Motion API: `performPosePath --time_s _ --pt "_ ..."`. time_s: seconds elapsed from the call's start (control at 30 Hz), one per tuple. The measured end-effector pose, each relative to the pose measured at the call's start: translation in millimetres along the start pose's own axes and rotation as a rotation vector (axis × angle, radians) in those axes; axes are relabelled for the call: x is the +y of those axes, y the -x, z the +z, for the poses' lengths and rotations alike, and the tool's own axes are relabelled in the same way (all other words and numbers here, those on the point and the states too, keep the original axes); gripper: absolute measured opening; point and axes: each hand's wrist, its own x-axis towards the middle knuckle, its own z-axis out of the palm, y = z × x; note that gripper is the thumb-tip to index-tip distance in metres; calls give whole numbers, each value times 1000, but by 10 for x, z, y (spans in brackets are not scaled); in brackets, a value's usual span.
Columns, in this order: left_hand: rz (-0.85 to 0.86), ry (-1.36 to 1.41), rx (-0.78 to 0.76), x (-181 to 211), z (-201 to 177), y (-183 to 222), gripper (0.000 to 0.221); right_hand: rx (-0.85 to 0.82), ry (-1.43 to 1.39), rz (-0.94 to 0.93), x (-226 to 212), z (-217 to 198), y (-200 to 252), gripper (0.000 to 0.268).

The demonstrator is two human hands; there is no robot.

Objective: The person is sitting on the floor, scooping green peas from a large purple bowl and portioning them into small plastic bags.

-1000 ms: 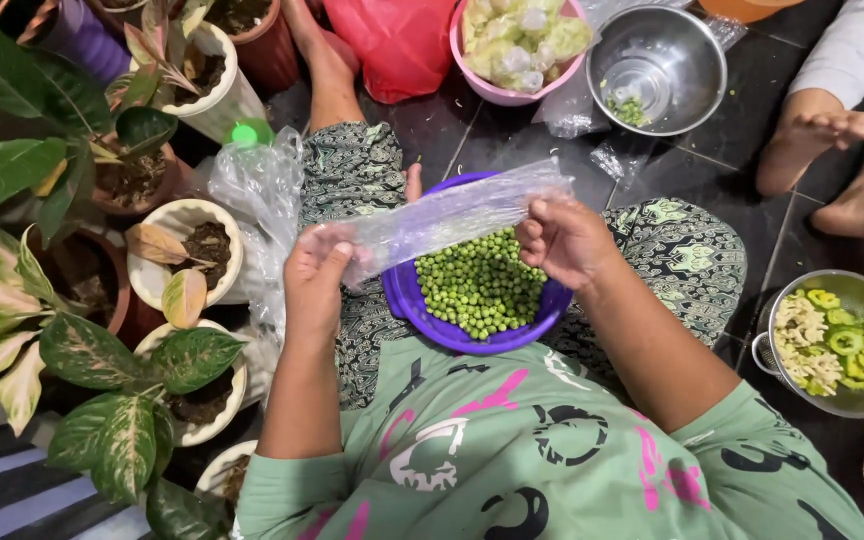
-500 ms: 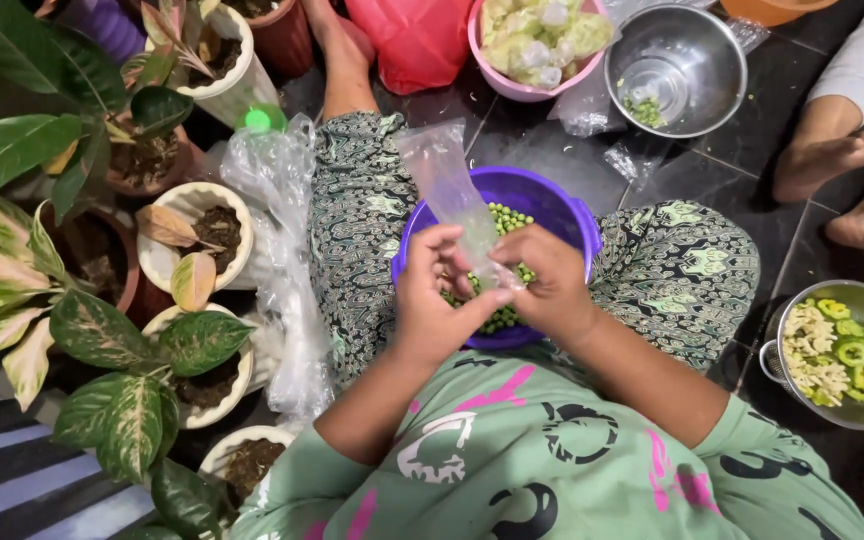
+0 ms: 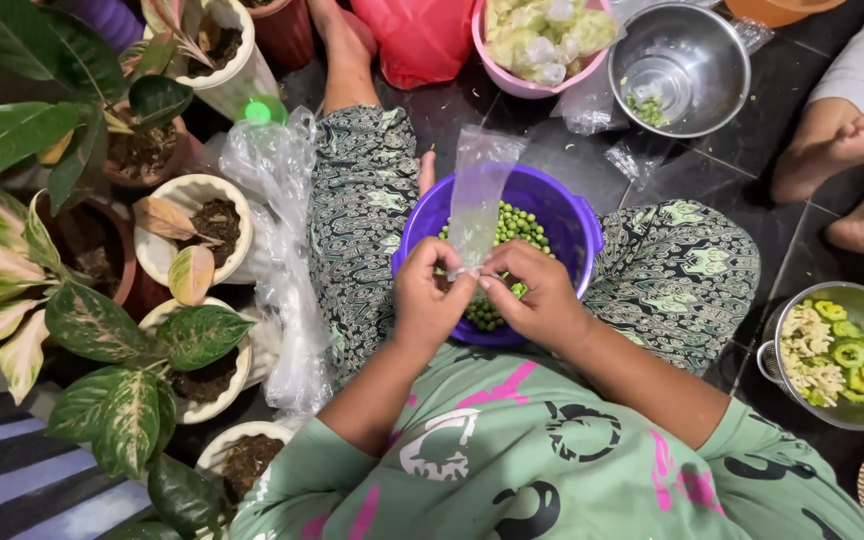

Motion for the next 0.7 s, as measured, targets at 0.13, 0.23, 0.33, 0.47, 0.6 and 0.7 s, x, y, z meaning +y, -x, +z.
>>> performPosePath --time_s 0.13,0.23,0.33,0.47,0.6,0.7 --pt "93 -124 27 25 -97 -98 34 21 35 0 129 18 60 10" --pt "192 -352 28 -28 -144 -133 24 33 51 33 174 7 69 4" --pt "200 -450 -8 20 -150 -120 22 76 114 61 217 -33 64 3" --pt "227 -348 -93 169 -101 -126 7 94 206 187 214 -64 75 13" --pt "82 -65 -164 42 -29 -98 6 84 305 207 308 -103 89 31" --pt "-257 441 -213 -293 37 62 9 61 349 169 407 -173 96 29"
